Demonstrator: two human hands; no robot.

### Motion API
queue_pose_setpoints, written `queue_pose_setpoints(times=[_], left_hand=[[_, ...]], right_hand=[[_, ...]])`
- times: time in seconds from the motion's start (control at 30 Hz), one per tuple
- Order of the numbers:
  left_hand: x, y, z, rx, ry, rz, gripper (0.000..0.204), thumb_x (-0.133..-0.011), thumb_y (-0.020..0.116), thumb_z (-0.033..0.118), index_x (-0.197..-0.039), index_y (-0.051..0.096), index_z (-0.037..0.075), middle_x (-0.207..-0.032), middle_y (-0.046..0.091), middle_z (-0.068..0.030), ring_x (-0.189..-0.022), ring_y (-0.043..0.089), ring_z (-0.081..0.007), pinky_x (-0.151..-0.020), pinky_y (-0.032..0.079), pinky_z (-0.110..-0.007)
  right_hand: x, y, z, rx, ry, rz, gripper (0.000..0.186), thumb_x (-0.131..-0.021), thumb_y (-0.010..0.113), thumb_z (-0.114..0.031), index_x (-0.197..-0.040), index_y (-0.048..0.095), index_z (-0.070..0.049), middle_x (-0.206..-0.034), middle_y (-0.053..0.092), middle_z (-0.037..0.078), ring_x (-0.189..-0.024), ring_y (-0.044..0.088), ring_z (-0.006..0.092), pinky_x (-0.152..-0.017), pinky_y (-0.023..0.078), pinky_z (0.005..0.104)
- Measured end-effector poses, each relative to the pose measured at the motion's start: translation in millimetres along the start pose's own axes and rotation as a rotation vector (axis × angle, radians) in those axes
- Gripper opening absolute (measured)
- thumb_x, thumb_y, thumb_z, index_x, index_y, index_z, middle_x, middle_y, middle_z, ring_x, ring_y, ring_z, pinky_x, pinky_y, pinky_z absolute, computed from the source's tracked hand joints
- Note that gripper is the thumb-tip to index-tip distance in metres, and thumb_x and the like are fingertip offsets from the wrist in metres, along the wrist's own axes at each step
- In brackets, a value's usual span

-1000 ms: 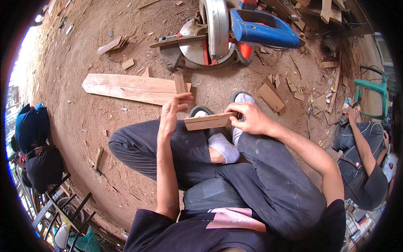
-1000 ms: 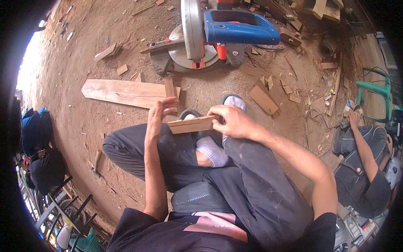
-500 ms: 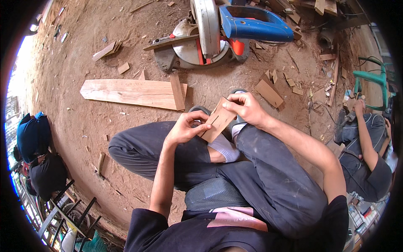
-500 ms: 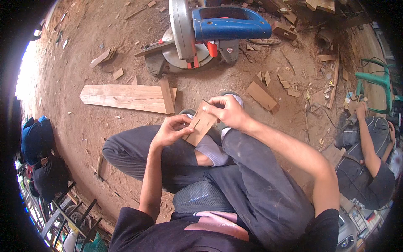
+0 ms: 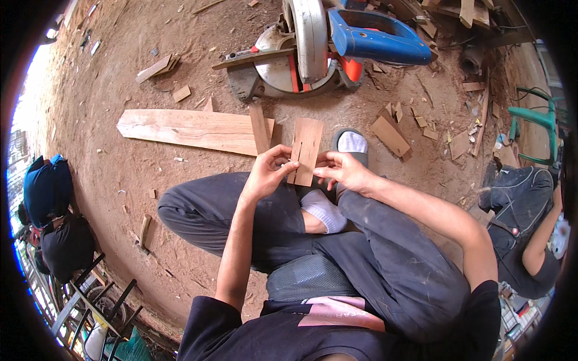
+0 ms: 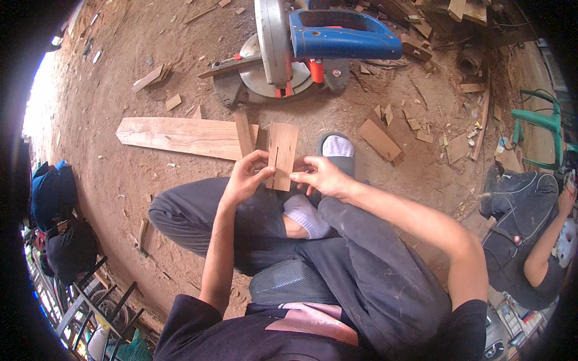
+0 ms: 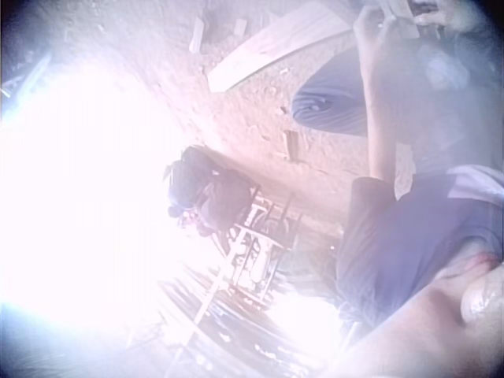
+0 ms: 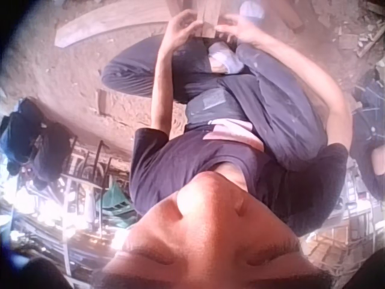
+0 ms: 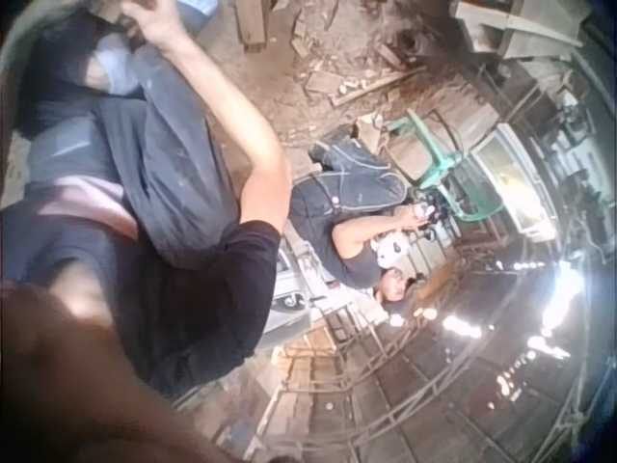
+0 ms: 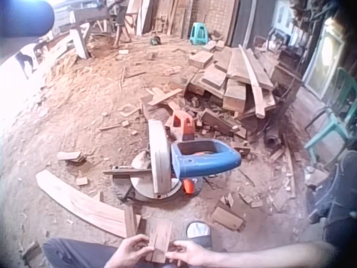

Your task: The person uses a circular saw to cut a wooden plank while sitting on the floor, then picks up a smaller wood block and aligns it against the saw for a second cut.

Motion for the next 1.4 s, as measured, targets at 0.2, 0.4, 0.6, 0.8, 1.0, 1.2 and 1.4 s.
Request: queue_pose_setpoints(times=[0.2,0.4,0.6,0.8,1.0,1.2,1.4], left_hand=[[-2,-3,-5,-0.011,-0.049,-0.022,0.036,-0.094,0.077,0.009,-0.124,0.059,-0.001,-0.107,0.069,-0.0049,-0.099,0.065,-0.0096,-0.084,0.054,-0.026],[3,5,3,0.096,-0.050,-0.110,0.052,-0.088,0.082,0.009,-0.130,0.052,0.001,-0.117,0.066,-0.0085,-0.104,0.066,-0.0140,-0.089,0.056,-0.030],[-1,-8,5,0.203,-0.140,0.077,0.040,-0.086,0.066,-0.005,-0.123,0.052,-0.001,-0.111,0.065,-0.0103,-0.096,0.068,-0.0173,-0.088,0.058,-0.032],[6,-13,2,0.359,-0.196,-0.066,0.035,-0.089,0.058,0.001,-0.124,0.054,-0.002,-0.107,0.064,-0.0114,-0.090,0.069,-0.0210,-0.086,0.058,-0.034],[9,-8,14,0.410,-0.082,-0.180,0.036,-0.095,0.063,0.013,-0.127,0.054,-0.001,-0.107,0.063,-0.0084,-0.089,0.066,-0.0175,-0.086,0.055,-0.033],[-2,-3,-6,-0.229,-0.072,0.031,0.046,-0.092,0.081,0.018,-0.129,0.057,0.004,-0.108,0.064,-0.0060,-0.095,0.063,-0.0113,-0.083,0.053,-0.027],[-17,20,-21,0.079,-0.174,-0.074,0.038,-0.099,0.072,0.019,-0.125,0.057,-0.004,-0.116,0.069,-0.0126,-0.102,0.070,-0.0185,-0.085,0.058,-0.032]], right_hand=[[-10,7,5,0.026,-0.012,-0.001,0.023,-0.099,0.070,-0.017,-0.113,0.065,0.000,-0.094,0.069,0.005,-0.077,0.066,0.0112,-0.059,0.054,0.0253],[-21,1,-6,0.040,-0.105,0.055,0.018,-0.101,0.067,-0.015,-0.112,0.065,-0.001,-0.087,0.067,0.003,-0.074,0.065,0.0093,-0.058,0.054,0.0238],[-21,-10,4,0.060,-0.049,0.117,0.036,-0.093,0.073,-0.013,-0.126,0.062,-0.003,-0.104,0.065,0.007,-0.079,0.065,0.0123,-0.064,0.055,0.0271],[-1,-14,-23,1.019,-0.757,0.439,0.064,-0.077,0.082,-0.008,-0.136,0.059,-0.011,-0.130,0.053,0.012,-0.110,0.060,0.0242,-0.075,0.054,0.0352],[-16,-17,-12,0.875,-0.700,0.256,0.041,-0.083,0.078,-0.013,-0.121,0.067,-0.003,-0.103,0.064,0.014,-0.095,0.067,0.0292,-0.083,0.054,0.0366],[-38,-20,15,0.323,-0.352,0.126,0.027,-0.097,0.073,-0.014,-0.116,0.067,0.003,-0.097,0.074,0.003,-0.080,0.067,0.0114,-0.068,0.054,0.0286],[-46,-28,1,0.055,-0.186,0.100,0.026,-0.098,0.071,-0.014,-0.119,0.069,0.002,-0.099,0.075,0.006,-0.077,0.066,0.0092,-0.061,0.055,0.0262]])
Point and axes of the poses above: each hand's wrist, its own x-axis away from the middle knuckle, its own y-axis out of the palm, z = x × y, the point moved 2 cm from there along -x, towards the middle knuckle
